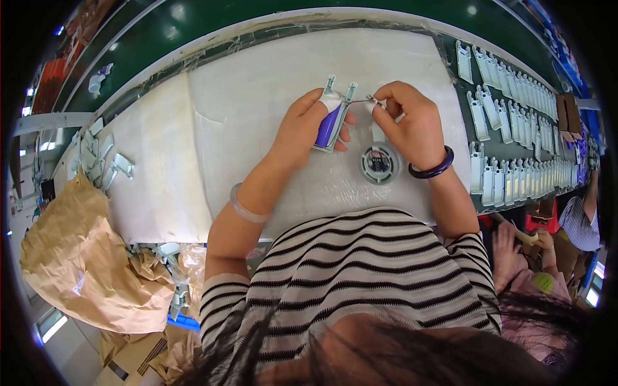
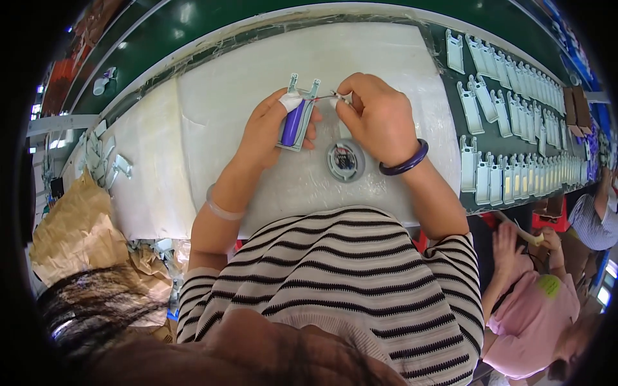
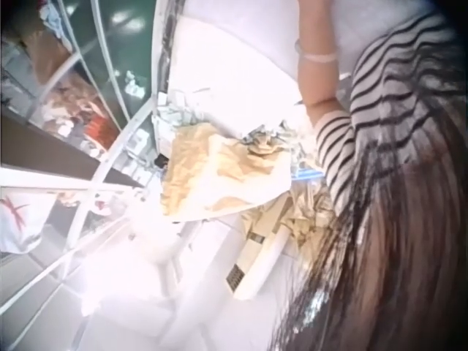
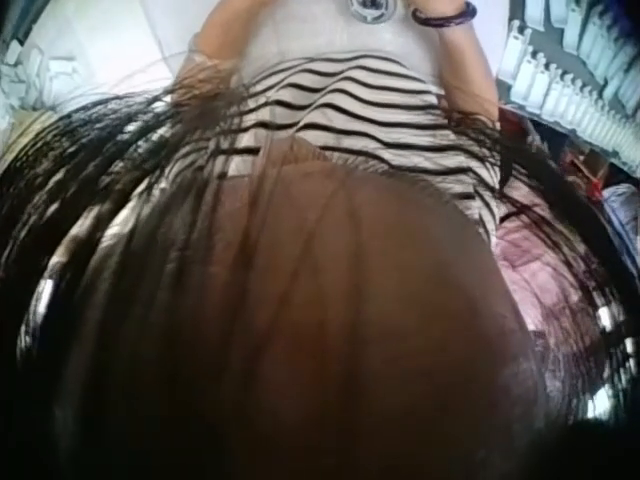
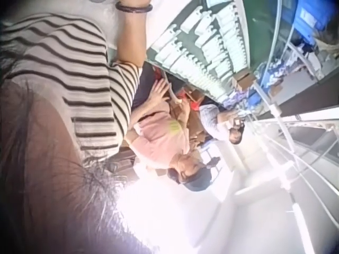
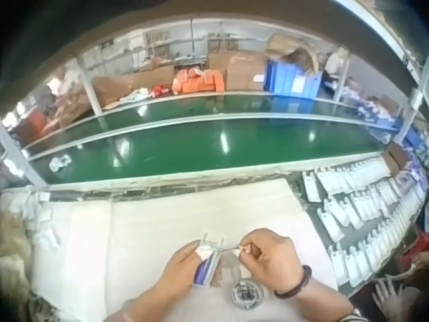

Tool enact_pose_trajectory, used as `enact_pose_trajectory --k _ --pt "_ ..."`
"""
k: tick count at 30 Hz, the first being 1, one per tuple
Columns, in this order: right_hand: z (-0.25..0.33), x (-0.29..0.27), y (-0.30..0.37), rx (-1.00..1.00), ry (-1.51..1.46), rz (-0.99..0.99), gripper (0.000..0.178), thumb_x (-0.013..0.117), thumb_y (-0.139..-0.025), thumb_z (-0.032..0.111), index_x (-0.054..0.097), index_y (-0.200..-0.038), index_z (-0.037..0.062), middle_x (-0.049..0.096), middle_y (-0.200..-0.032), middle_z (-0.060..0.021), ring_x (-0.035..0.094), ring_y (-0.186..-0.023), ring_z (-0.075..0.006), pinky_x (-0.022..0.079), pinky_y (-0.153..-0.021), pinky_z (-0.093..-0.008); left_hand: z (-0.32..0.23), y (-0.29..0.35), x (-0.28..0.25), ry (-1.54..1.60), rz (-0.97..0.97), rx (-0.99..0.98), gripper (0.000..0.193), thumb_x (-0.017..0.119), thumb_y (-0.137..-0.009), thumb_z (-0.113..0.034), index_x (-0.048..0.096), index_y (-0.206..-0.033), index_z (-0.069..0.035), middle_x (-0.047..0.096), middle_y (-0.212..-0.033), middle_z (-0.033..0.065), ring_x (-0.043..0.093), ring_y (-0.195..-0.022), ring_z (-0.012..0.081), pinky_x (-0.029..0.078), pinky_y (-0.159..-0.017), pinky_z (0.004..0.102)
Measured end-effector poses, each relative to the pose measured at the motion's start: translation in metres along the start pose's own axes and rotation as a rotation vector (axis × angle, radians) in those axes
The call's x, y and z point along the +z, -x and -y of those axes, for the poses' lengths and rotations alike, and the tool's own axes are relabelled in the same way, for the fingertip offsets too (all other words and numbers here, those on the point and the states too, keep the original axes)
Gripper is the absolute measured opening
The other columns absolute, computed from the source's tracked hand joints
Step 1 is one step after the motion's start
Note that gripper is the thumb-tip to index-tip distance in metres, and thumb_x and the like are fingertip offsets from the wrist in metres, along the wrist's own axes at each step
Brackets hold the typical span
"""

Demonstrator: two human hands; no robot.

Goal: The person assembles electronic battery packs by connecting a battery unit to circuit components and securing them with adhesive tape from a tape dispenser.

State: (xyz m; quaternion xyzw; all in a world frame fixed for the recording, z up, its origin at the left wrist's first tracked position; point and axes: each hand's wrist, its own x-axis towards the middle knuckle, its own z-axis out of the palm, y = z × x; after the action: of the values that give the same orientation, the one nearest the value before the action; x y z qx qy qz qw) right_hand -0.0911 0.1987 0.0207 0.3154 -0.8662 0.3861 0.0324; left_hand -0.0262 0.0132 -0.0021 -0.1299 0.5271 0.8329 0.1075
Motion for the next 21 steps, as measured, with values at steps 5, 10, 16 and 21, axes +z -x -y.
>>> enact_pose_trajectory --k 5,10,16,21 --pt "-0.008 0.011 -0.003 -0.09 -0.089 -0.091 0.013 0.069 -0.074 0.006 0.063 -0.084 0.0028 0.061 -0.071 -0.0091 0.06 -0.062 -0.0203 0.048 -0.056 -0.0293 0.0 -0.002 -0.002 0.045 0.01 -0.069 0.031 0.046 -0.094 -0.026 0.054 -0.109 -0.001 0.064 -0.087 0.0115 0.063 -0.065 0.0169 0.055 -0.053 0.0314" --pt "-0.011 0.016 -0.004 -0.104 -0.179 -0.111 0.014 0.069 -0.074 0.002 0.064 -0.086 0.0007 0.063 -0.076 -0.0099 0.062 -0.066 -0.0194 0.05 -0.06 -0.0288 0.001 -0.007 -0.004 0.031 -0.006 -0.046 0.033 0.045 -0.096 -0.029 0.054 -0.112 -0.002 0.063 -0.087 0.0106 0.062 -0.066 0.0176 0.054 -0.053 0.0327" --pt "-0.009 0.013 -0.004 -0.029 -0.307 -0.006 0.014 0.067 -0.077 -0.002 0.066 -0.091 -0.0016 0.064 -0.082 -0.0076 0.061 -0.077 -0.0141 0.049 -0.07 -0.0255 0.002 -0.006 -0.004 -0.091 -0.018 0.023 0.035 0.041 -0.097 -0.031 0.055 -0.11 -0.002 0.063 -0.086 0.0094 0.06 -0.064 0.0161 0.053 -0.053 0.0312" --pt "-0.006 0.013 -0.002 -0.021 -0.228 -0.11 0.028 0.07 -0.071 -0.001 0.063 -0.098 0.0011 0.062 -0.082 -0.0105 0.062 -0.077 -0.0218 0.051 -0.068 -0.0305 0.008 -0.004 -0.006 0.097 -0.076 0.088 0.037 0.037 -0.099 -0.031 0.049 -0.116 -0.001 0.061 -0.09 0.0094 0.06 -0.068 0.0155 0.053 -0.055 0.03"
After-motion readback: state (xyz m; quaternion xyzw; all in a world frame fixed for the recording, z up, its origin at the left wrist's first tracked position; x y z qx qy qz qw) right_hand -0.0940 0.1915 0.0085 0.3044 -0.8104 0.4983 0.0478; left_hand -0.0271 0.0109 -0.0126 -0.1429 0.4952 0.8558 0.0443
